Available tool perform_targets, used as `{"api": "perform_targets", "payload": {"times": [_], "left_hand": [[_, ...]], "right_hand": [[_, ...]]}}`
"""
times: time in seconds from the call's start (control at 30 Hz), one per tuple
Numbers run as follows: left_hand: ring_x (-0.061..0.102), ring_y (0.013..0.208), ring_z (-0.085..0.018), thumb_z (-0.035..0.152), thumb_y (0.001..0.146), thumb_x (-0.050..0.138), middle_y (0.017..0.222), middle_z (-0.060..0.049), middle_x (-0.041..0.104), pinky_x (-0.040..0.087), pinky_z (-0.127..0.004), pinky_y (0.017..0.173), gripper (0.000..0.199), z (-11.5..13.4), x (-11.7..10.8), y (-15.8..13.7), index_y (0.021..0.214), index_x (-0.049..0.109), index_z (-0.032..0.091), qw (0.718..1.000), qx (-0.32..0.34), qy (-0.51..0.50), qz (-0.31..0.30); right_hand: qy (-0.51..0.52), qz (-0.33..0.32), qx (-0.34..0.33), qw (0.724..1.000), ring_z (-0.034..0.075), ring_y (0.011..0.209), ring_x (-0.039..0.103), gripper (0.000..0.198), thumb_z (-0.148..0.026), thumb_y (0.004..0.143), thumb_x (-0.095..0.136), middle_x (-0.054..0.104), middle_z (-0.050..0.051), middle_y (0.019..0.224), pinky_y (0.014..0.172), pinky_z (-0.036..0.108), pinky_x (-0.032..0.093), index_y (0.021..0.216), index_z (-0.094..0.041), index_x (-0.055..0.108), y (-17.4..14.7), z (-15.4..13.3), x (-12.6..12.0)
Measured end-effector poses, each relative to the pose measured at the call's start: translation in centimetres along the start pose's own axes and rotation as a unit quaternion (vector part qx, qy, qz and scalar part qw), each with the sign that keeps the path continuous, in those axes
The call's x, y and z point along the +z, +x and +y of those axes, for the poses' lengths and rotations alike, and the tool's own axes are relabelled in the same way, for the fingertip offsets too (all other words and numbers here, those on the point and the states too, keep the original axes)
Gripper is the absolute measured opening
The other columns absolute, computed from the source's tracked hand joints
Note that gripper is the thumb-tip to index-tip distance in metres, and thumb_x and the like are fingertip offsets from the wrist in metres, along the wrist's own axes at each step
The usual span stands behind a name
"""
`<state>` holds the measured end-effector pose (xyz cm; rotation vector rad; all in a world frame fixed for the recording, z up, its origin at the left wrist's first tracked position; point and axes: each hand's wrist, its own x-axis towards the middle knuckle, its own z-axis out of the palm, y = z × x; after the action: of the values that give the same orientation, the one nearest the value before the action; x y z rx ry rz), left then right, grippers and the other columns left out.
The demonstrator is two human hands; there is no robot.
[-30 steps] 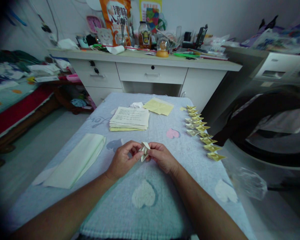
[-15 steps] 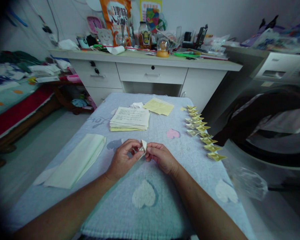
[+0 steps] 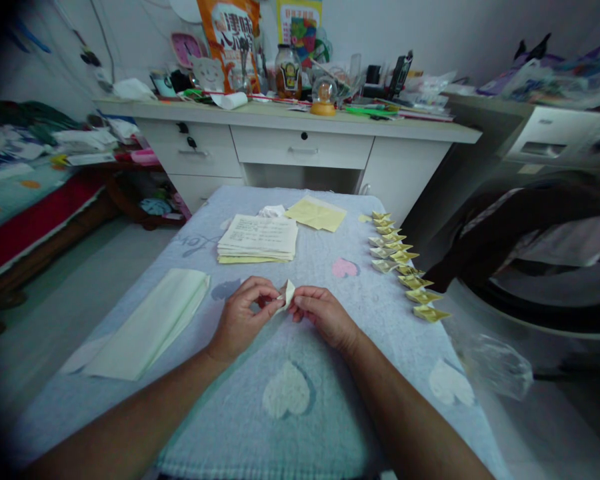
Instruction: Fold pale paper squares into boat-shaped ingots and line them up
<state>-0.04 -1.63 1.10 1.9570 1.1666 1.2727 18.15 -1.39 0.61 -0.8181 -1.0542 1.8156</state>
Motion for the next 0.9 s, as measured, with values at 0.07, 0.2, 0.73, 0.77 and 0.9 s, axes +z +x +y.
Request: {"api": "perform_targets", "payload": {"times": [0.07, 0.2, 0.73, 0.77, 0.9], "left_hand": [[0.056, 0.072, -0.011, 0.016, 0.080, 0.065, 0.083, -0.001, 0.058, 0.046, -0.021, 0.062, 0.003, 0.1, 0.0, 0.0, 0.080, 0.064, 0.018, 1.000, 0.009, -0.002, -0.002], [0.057, 0.075, -0.011, 0.015, 0.082, 0.064, 0.085, -0.001, 0.058, 0.046, -0.020, 0.062, 0.003, 0.2, -0.1, 0.1, 0.082, 0.064, 0.019, 0.999, 0.036, -0.005, -0.004], [0.056, 0.086, -0.017, 0.016, 0.085, 0.060, 0.086, -0.003, 0.057, 0.047, -0.030, 0.078, 0.009, -0.2, -0.6, 0.2, 0.084, 0.068, 0.020, 0.991, 0.054, 0.113, -0.044], [0.055, 0.086, -0.018, 0.017, 0.084, 0.061, 0.086, -0.004, 0.057, 0.046, -0.031, 0.077, 0.009, -0.3, -0.5, 0.2, 0.084, 0.069, 0.020, 0.989, 0.056, 0.126, -0.051], [0.055, 0.088, -0.019, 0.016, 0.084, 0.059, 0.087, -0.004, 0.058, 0.046, -0.032, 0.079, 0.012, -0.4, -0.3, 0.2, 0.088, 0.070, 0.021, 0.985, 0.053, 0.141, -0.088]], "right_hand": [[-0.004, -0.001, -0.002, 1.000, 0.011, 0.061, 0.054, 0.015, -0.029, 0.074, 0.069, 0.064, 0.003, 0.070, 0.062, 0.024, 0.043, 0.077, -0.015, 0.070, 0.0, 0.0, -0.1], [-0.006, -0.013, -0.009, 1.000, 0.011, 0.063, 0.055, 0.014, -0.028, 0.075, 0.068, 0.064, 0.003, 0.072, 0.063, 0.023, 0.043, 0.079, -0.015, 0.070, -0.1, -0.1, -0.1], [-0.132, 0.092, -0.070, 0.985, 0.011, 0.066, 0.050, 0.022, -0.025, 0.076, 0.062, 0.059, 0.001, 0.085, 0.057, 0.023, 0.040, 0.097, -0.020, 0.063, -0.6, -0.8, -0.2], [-0.168, 0.097, -0.080, 0.978, 0.012, 0.068, 0.050, 0.023, -0.025, 0.076, 0.061, 0.058, 0.001, 0.086, 0.058, 0.024, 0.039, 0.098, -0.020, 0.063, -0.7, -1.0, -0.2], [-0.296, 0.089, -0.119, 0.944, 0.016, 0.078, 0.051, 0.024, -0.027, 0.076, 0.060, 0.057, 0.002, 0.086, 0.070, 0.028, 0.041, 0.099, -0.019, 0.061, -0.8, -1.0, -0.2]]}}
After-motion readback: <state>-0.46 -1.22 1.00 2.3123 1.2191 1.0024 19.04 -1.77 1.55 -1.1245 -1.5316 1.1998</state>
